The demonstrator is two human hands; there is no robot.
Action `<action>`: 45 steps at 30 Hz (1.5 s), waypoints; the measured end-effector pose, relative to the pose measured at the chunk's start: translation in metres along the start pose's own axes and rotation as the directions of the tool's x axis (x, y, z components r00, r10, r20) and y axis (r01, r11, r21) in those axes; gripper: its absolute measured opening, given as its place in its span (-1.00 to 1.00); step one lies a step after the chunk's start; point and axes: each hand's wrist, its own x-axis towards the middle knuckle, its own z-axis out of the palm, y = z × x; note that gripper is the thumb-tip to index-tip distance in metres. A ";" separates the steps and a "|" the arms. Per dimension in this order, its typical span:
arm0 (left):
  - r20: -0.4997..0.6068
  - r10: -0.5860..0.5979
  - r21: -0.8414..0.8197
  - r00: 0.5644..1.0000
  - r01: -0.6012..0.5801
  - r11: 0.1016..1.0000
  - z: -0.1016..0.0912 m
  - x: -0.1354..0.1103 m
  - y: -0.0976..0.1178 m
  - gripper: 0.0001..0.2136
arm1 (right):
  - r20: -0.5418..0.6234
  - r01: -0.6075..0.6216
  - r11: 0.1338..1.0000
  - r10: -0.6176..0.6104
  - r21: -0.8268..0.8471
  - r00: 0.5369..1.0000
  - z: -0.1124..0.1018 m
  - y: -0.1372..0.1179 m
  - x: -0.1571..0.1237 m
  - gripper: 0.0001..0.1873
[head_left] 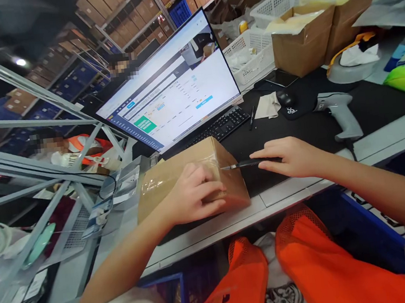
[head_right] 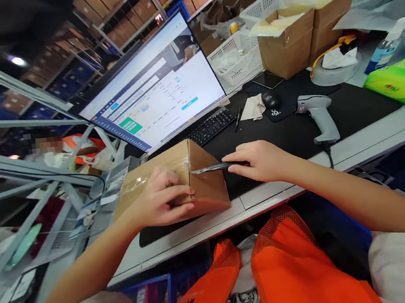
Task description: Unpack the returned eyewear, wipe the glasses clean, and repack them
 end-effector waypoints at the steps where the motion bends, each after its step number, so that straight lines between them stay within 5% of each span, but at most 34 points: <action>1: 0.000 0.012 -0.003 1.000 -0.012 1.000 0.001 -0.001 0.003 -0.84 | 0.003 0.020 1.000 -0.020 0.013 1.000 0.000 0.000 -0.001 -0.63; 17: -0.040 0.080 -0.004 0.996 -0.080 0.997 0.010 -0.001 0.009 -0.81 | 0.020 0.219 0.955 -0.220 -0.202 0.975 -0.010 0.002 0.026 -0.64; 45: -0.056 0.060 -0.012 0.997 -0.060 0.998 0.010 0.001 0.009 -0.83 | 0.082 0.131 0.975 -0.118 -0.179 0.990 -0.020 0.017 0.046 -0.64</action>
